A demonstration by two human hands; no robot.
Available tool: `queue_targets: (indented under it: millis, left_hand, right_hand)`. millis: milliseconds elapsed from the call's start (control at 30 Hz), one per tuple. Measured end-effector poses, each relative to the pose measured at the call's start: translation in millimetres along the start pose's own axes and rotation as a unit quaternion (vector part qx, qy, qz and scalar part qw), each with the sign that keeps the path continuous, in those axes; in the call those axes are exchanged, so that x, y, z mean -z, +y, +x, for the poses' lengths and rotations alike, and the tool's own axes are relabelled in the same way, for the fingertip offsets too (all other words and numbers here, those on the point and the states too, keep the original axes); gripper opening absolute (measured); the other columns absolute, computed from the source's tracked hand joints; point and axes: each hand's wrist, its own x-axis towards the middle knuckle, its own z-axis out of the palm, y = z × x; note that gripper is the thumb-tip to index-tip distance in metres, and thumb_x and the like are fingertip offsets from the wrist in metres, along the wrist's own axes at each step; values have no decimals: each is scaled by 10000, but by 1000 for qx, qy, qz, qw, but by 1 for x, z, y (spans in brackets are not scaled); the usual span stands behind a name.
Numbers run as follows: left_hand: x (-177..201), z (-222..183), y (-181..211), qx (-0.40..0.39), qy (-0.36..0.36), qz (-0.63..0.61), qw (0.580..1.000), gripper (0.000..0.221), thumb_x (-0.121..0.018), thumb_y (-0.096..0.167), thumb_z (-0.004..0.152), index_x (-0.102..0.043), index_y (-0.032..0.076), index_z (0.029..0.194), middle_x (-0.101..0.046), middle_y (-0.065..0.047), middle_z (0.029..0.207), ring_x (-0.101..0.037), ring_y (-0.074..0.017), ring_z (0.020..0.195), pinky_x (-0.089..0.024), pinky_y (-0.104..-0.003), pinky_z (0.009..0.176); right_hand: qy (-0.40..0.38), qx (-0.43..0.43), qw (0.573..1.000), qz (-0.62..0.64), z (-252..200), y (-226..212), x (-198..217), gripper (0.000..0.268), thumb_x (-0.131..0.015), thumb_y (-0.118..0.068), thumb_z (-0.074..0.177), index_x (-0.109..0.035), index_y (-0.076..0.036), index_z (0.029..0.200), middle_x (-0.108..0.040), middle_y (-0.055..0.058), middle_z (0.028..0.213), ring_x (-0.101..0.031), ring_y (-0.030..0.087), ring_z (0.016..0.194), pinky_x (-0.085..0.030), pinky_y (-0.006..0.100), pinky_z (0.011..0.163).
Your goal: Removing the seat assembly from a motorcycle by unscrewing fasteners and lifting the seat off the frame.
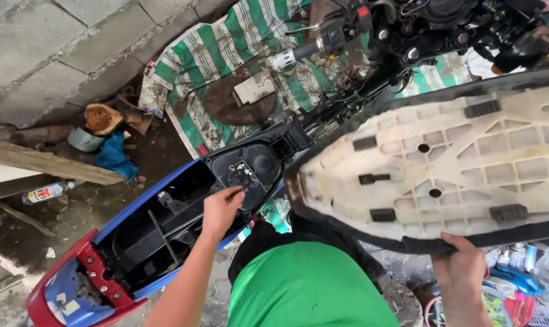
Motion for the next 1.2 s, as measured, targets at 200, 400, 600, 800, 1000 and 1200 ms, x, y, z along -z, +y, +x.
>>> queue_targets:
  millis: [200,400,600,800,1000,1200]
  left_hand:
    - [0,-10,-31,-51,-40,25,998,340,-751,338,989,-894,129,1215,-886,-43,906,-749,-81,745,-565,-329,777]
    - [21,-24,-61,-38,-59,11,997,316,-754,320,997,-895,135,1212,-901,-28,1011,-783,-96,816,-586,-329,810]
    - [26,-18,-62,-94,-109,38,989,377,-722,305,1079,-825,67,1352,-850,-147,1250,-789,-355,1183,-672,-446,968]
    - [-40,30,-9,-233,-46,74,969,314,-742,299,1047,-860,103,1263,-856,-137,1187,-792,-368,1141,-650,-495,989]
    - [-102,72,42,-203,-1,34,979,342,-687,266,1094,-820,67,1338,-842,-201,1189,-801,-437,1079,-657,-537,943]
    - [-144,120,49,-164,-8,69,984,348,-601,255,1061,-841,135,1283,-824,-150,1210,-782,-419,971,-613,-552,801]
  right_hand:
    - [25,-7,992,122,-17,48,-27,245,-708,118,854,-605,-93,784,-639,69,949,-700,287,952,-684,510,858]
    - [49,44,987,144,-44,76,-55,211,-707,141,855,-582,-28,835,-624,140,913,-685,310,869,-664,594,733]
    - [-76,143,981,103,-38,128,-49,693,-736,47,941,-471,-41,1576,-575,191,1450,-607,482,1400,-571,774,1058]
    - [-76,172,980,62,-48,137,-42,615,-694,57,920,-577,-72,1509,-647,114,1349,-692,410,1266,-608,751,904]
    - [-77,237,963,-104,-9,157,-5,522,-766,-2,923,-686,-92,1430,-705,141,1259,-727,389,1182,-639,600,935]
    - [-41,399,748,-529,-5,157,6,477,-950,-109,865,-847,-113,1331,-747,316,1170,-757,434,1086,-603,397,1128]
